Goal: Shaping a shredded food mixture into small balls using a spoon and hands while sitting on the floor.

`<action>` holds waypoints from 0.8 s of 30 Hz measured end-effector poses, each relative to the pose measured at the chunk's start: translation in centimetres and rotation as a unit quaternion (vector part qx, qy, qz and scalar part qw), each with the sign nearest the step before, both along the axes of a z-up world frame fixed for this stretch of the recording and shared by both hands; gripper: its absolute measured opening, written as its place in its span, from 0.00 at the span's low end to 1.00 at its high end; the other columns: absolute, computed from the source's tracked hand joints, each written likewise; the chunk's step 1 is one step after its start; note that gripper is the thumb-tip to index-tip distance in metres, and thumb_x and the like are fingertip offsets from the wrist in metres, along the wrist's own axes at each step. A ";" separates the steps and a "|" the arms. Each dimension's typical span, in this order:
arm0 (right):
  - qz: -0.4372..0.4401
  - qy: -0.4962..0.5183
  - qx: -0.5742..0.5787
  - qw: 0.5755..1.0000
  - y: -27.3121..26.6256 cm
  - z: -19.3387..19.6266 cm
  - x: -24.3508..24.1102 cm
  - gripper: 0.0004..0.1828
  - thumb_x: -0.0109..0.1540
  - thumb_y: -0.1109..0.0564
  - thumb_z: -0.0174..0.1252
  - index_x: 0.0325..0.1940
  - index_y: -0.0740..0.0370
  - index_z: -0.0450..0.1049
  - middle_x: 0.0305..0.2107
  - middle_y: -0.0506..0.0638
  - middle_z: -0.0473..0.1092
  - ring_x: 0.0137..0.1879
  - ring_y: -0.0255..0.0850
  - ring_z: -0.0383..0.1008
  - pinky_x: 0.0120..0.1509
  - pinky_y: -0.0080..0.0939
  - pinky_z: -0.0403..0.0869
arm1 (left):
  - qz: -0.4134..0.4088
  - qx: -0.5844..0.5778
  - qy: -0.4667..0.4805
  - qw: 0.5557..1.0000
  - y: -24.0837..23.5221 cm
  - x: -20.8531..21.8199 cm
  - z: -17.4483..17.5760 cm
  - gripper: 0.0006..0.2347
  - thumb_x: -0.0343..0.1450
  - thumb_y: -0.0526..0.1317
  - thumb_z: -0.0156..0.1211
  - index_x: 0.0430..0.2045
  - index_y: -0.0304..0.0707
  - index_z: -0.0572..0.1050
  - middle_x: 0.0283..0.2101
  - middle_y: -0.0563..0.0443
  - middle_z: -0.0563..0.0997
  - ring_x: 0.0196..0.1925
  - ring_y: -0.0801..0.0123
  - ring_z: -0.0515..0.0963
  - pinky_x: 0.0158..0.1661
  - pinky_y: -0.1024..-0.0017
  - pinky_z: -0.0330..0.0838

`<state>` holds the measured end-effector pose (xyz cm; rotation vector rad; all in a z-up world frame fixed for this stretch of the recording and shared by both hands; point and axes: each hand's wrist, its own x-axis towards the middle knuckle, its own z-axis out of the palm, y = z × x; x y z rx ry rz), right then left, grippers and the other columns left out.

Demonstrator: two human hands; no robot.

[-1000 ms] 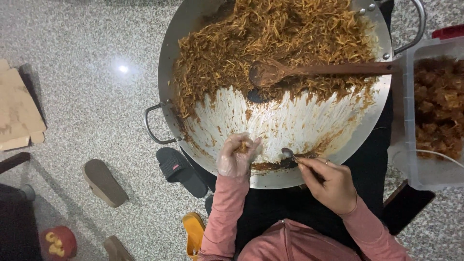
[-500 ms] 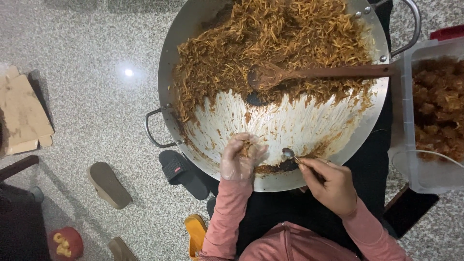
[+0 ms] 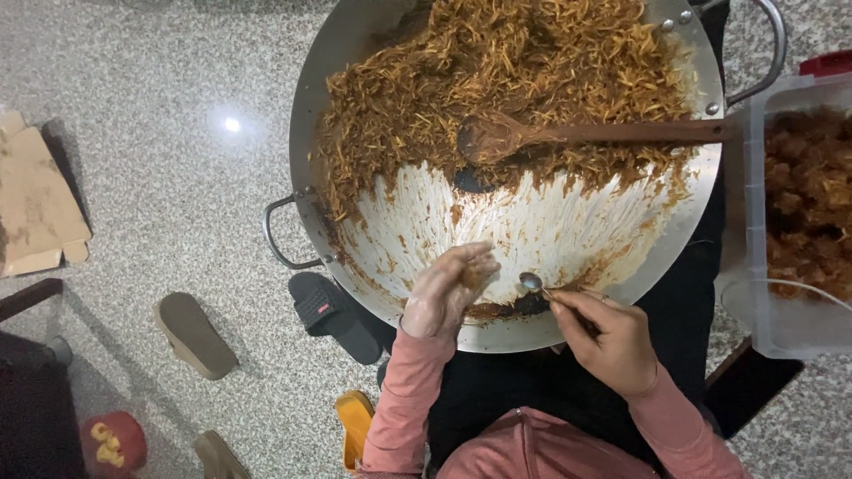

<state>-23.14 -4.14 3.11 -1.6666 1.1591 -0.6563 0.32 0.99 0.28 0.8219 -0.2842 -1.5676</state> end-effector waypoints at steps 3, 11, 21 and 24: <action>0.007 0.004 -0.003 1.000 0.0 -0.2 0.1 0.13 0.55 0.67 0.64 0.45 0.68 0.81 0.18 0.45 0.74 0.17 0.29 0.57 0.19 0.29 0.57 | 0.046 0.103 0.027 0.993 0.4 0.4 -0.3 0.19 0.76 0.29 0.46 0.63 0.17 0.62 0.63 0.28 0.70 0.56 0.51 0.79 0.57 0.65 0.77; 0.017 -0.003 -0.025 1.000 0.0 -0.4 0.1 0.14 0.55 0.67 0.65 0.45 0.67 0.81 0.13 0.44 0.70 0.14 0.29 0.56 0.19 0.29 0.55 | 0.054 -0.002 0.141 0.989 0.0 0.8 -3.5 0.25 0.75 0.60 0.52 0.36 0.33 0.83 0.21 0.45 0.79 0.18 0.70 0.76 0.35 0.59 0.85; 0.017 -0.010 -0.020 1.000 -0.1 -1.0 0.0 0.13 0.55 0.67 0.64 0.44 0.70 0.80 0.26 0.52 0.79 0.17 0.30 0.65 0.20 0.28 0.61 | 0.037 -0.164 -0.122 0.978 -1.8 -0.2 -2.5 0.21 0.81 0.46 0.40 0.13 0.47 0.67 0.06 0.61 0.57 0.06 0.73 0.71 0.03 0.77 0.58; -0.013 -0.057 -0.038 0.998 0.0 -1.5 -0.1 0.05 0.60 0.63 0.64 0.38 0.61 0.85 0.24 0.56 0.79 0.32 0.50 0.82 0.30 0.41 0.77 | 0.069 -0.062 -0.073 0.993 -1.4 -0.5 -1.7 0.14 0.78 0.42 0.51 0.52 0.28 0.74 0.42 0.37 0.80 0.38 0.64 0.81 0.43 0.65 0.84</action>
